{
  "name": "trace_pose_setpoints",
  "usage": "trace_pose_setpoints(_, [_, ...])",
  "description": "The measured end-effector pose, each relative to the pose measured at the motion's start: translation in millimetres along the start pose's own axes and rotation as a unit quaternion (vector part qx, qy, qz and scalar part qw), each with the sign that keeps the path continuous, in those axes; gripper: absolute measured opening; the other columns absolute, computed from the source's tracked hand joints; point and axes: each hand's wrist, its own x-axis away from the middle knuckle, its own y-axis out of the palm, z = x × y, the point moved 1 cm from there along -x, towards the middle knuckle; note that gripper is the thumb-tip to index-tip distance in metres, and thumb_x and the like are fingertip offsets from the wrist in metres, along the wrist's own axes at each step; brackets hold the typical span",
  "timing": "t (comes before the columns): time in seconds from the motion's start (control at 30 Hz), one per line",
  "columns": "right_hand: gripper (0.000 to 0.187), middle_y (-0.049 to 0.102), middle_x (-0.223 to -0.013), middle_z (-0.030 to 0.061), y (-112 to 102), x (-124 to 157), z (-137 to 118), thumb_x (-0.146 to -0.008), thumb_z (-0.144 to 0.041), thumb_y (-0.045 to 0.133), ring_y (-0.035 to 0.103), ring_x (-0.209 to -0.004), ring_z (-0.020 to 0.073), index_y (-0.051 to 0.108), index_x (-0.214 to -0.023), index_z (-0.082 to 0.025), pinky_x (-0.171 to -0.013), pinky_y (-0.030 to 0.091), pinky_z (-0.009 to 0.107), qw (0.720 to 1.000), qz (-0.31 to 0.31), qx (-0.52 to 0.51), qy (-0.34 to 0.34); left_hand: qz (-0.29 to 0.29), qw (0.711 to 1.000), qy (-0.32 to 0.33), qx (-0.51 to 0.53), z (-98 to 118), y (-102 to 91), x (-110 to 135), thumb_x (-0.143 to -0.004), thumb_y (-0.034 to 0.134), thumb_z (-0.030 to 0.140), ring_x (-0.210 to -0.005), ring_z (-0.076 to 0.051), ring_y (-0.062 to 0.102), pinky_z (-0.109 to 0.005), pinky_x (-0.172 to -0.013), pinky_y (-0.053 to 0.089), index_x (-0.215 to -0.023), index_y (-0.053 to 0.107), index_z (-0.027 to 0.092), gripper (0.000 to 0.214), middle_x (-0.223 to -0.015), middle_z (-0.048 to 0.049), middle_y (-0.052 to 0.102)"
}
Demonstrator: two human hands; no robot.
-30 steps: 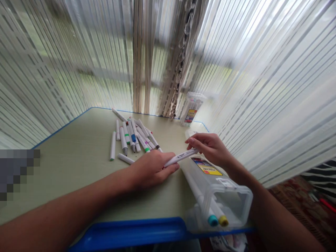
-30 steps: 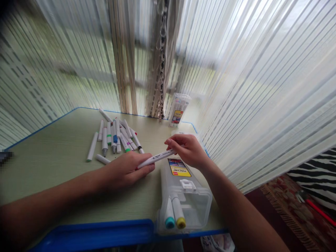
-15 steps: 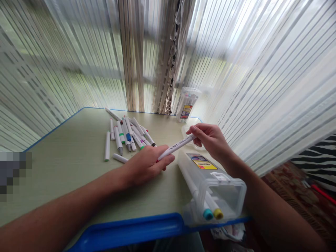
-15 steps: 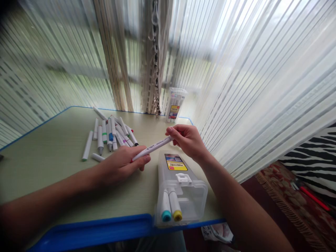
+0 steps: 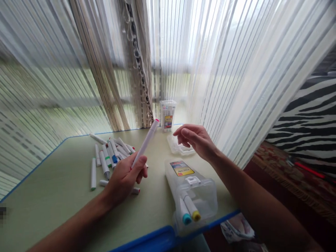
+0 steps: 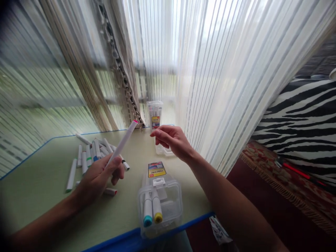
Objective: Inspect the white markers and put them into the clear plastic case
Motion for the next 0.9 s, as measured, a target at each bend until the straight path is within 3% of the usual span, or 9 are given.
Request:
trace_pose_setpoints(0.2, [0.038,0.061,-0.066,-0.0017,14.0,-4.1,13.4,-0.087,-0.051,0.063,0.039,-0.047,0.0072,0.061,-0.102,-0.016,-0.044,0.026,0.025,0.999,-0.007,-0.046,0.023,-0.052,0.998,0.032,-0.007,5.7,-0.4,4.0,-0.094,0.040,0.046,-0.054,-0.015,0.052,-0.028,-0.056,0.041,-0.066,0.057,0.018,0.043,-0.059,-0.0011,0.057])
trace_pose_setpoints(0.33, [0.037,0.059,-0.061,-0.0026,18.1,-3.8,15.4,-0.086,-0.052,0.063,0.038,-0.046,0.0071,0.062,-0.095,-0.017,-0.043,0.025,0.025,0.993,-0.033,-0.096,0.053,-0.080,0.994,0.046,-0.057,9.7,0.5,4.9,-0.093,0.038,0.044,-0.056,-0.016,0.051,-0.029,-0.059,0.039,-0.062,0.053,0.020,0.042,-0.058,-0.0002,0.054])
trace_pose_setpoints(0.5, [0.030,0.057,-0.059,-0.0030,16.8,-3.6,16.2,-0.085,-0.047,0.067,0.037,-0.046,0.0067,0.064,-0.082,-0.018,-0.042,0.023,0.024,0.991,-0.042,-0.114,0.051,-0.074,0.990,0.046,-0.110,14.3,1.1,4.6,-0.093,0.035,0.045,-0.057,-0.016,0.048,-0.029,-0.061,0.037,-0.060,0.048,0.021,0.043,-0.056,0.0007,0.050])
trace_pose_setpoints(0.73, [0.024,0.061,-0.059,-0.0017,15.6,-4.4,21.0,-0.083,-0.037,0.069,0.039,-0.045,0.0058,0.063,-0.073,-0.017,-0.041,0.025,0.023,0.988,-0.033,-0.138,0.057,-0.066,0.993,0.042,-0.087,11.5,2.2,4.7,-0.096,0.036,0.047,-0.056,-0.015,0.049,-0.029,-0.059,0.036,-0.061,0.046,0.021,0.045,-0.056,0.0011,0.051])
trace_pose_setpoints(0.9, [0.014,0.065,-0.060,-0.0002,14.6,-4.2,24.7,-0.080,-0.027,0.070,0.044,-0.043,0.0061,0.066,-0.076,-0.015,-0.041,0.030,0.022,0.988,-0.009,-0.147,0.054,-0.018,1.000,0.011,-0.016,4.6,1.0,2.0,-0.098,0.041,0.045,-0.053,-0.013,0.047,-0.027,-0.056,0.036,-0.079,0.051,0.020,0.033,-0.056,0.0046,0.052])
